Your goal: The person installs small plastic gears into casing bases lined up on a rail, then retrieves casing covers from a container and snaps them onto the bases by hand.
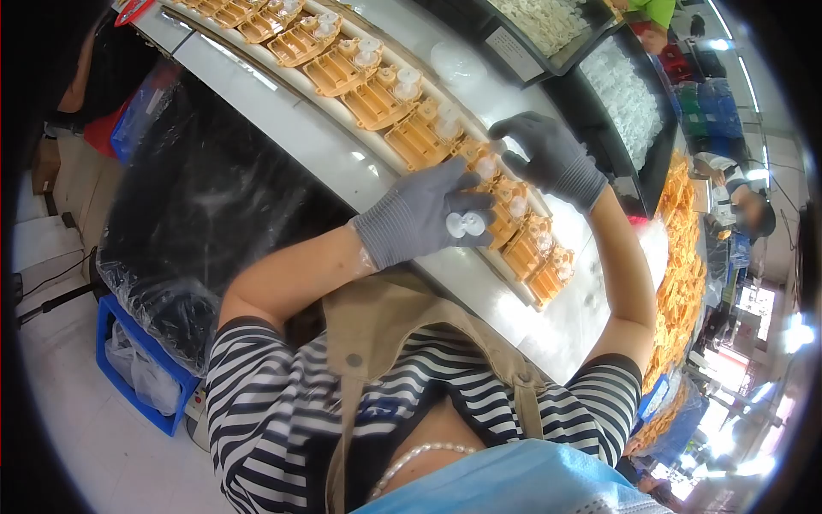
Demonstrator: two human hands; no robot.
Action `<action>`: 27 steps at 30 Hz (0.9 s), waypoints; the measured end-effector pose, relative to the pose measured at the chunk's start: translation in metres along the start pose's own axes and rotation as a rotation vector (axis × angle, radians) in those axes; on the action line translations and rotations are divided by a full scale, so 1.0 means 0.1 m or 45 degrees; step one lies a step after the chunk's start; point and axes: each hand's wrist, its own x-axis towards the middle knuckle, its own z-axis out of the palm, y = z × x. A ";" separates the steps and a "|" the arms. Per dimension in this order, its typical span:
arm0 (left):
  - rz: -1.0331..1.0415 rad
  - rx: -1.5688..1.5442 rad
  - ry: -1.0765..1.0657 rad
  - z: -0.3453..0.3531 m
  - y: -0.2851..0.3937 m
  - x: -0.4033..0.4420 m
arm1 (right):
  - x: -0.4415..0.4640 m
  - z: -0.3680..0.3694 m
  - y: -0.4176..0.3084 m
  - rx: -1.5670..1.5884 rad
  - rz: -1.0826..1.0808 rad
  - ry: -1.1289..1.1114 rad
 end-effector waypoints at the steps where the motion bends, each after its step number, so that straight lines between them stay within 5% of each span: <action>1: -0.003 -0.005 0.026 0.03 -0.01 -0.01 | 0.00 0.00 -0.02 -0.012 0.008 -0.020; 27: 0.059 0.010 0.040 -0.03 0.01 0.04 | 0.06 0.12 -0.03 0.053 0.073 -0.085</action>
